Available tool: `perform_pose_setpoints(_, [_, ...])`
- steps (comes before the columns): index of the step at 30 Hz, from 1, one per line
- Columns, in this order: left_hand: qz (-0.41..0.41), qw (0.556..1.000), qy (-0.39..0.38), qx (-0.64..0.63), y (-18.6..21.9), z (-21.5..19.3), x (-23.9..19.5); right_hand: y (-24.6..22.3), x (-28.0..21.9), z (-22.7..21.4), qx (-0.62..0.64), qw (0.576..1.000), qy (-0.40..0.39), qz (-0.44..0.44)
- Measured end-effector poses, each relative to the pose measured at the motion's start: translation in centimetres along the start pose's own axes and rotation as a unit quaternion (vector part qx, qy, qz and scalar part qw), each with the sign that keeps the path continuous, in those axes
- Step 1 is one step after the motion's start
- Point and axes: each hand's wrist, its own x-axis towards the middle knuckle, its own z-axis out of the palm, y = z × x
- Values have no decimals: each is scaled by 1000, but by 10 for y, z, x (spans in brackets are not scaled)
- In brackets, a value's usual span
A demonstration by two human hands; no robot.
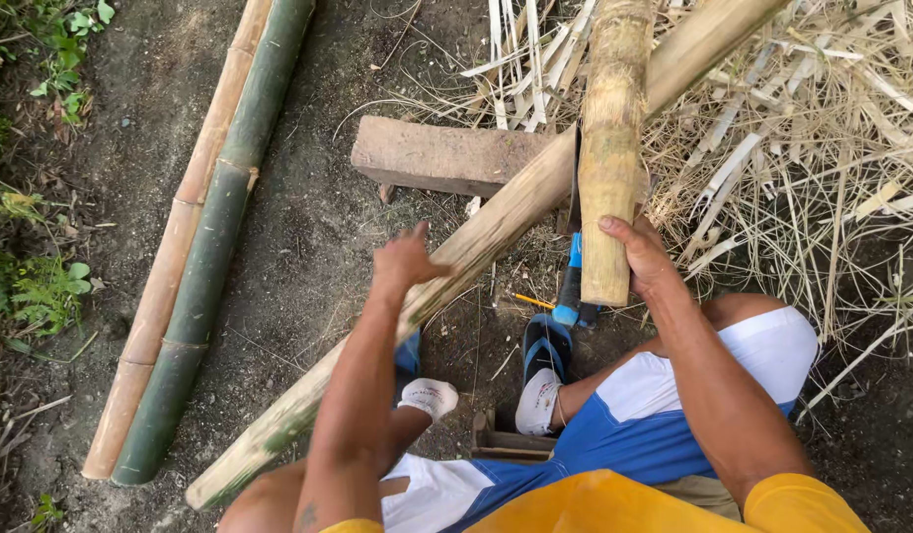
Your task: The person uses a machete and a wooden mallet to split a bamboo pole lengthwise. They repeatedly strike the machete's back with the mallet to drive the blade through the bamboo, rotating the pole to continue the split.
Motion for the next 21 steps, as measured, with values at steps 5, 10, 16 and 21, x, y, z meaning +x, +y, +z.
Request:
perform_pose_setpoints(5, [169, 966, 198, -11, 115, 23, 30, 9, -1, 3, -28, 999, 8, 18])
perform_pose_setpoints(10, [127, 988, 57, -64, 110, 31, 22, 5, -5, 6, -50, 999, 2, -15])
perform_pose_setpoints(16, [48, 991, -116, -43, 25, 1, 17, -3, -10, 5, -34, 999, 8, -31])
perform_pose_setpoints(21, [103, 990, 65, -65, 70, 31, 12, 6, -4, 0, 1, 1000, 9, 1])
